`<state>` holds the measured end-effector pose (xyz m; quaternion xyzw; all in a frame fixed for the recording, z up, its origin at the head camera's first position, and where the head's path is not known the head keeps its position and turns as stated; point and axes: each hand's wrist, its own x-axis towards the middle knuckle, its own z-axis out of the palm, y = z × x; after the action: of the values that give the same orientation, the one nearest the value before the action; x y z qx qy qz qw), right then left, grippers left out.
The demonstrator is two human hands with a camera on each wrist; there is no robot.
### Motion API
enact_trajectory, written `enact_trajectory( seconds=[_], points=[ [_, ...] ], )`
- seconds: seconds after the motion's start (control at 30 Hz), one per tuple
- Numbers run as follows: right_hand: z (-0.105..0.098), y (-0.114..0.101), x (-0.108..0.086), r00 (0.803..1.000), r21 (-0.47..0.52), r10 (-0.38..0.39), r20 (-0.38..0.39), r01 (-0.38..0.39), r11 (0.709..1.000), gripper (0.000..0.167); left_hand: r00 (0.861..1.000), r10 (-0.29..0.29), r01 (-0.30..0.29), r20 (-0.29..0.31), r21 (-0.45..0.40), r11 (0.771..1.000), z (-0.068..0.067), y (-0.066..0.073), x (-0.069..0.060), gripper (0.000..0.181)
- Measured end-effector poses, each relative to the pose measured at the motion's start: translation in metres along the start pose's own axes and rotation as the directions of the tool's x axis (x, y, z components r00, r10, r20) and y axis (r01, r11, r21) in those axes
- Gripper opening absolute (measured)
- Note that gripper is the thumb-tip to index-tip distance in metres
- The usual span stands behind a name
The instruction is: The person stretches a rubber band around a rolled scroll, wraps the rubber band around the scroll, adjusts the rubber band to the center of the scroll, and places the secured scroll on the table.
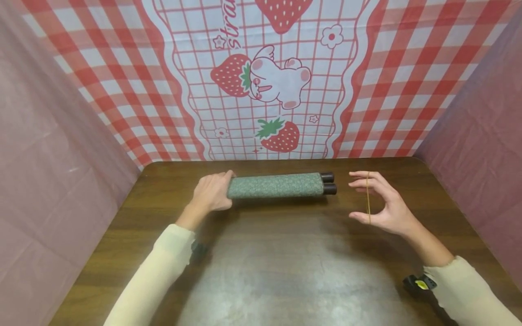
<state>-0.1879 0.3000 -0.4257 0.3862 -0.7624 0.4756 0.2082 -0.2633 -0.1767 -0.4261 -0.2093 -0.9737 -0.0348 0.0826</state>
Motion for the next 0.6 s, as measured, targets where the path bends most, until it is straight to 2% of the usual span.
enact_trajectory(
  seconds=[0.27,0.6],
  points=[
    [0.001,0.002,0.0,1.0,0.064,-0.02,-0.001,0.02,0.998,0.077,1.0,0.006,-0.007,-0.014,-0.014,1.0,-0.004,-0.004,-0.01,0.068],
    [0.004,0.003,0.002,1.0,0.08,-0.021,0.003,0.021,0.997,0.077,0.998,0.022,-0.022,-0.052,-0.008,1.0,-0.009,-0.006,-0.015,0.068]
  ],
)
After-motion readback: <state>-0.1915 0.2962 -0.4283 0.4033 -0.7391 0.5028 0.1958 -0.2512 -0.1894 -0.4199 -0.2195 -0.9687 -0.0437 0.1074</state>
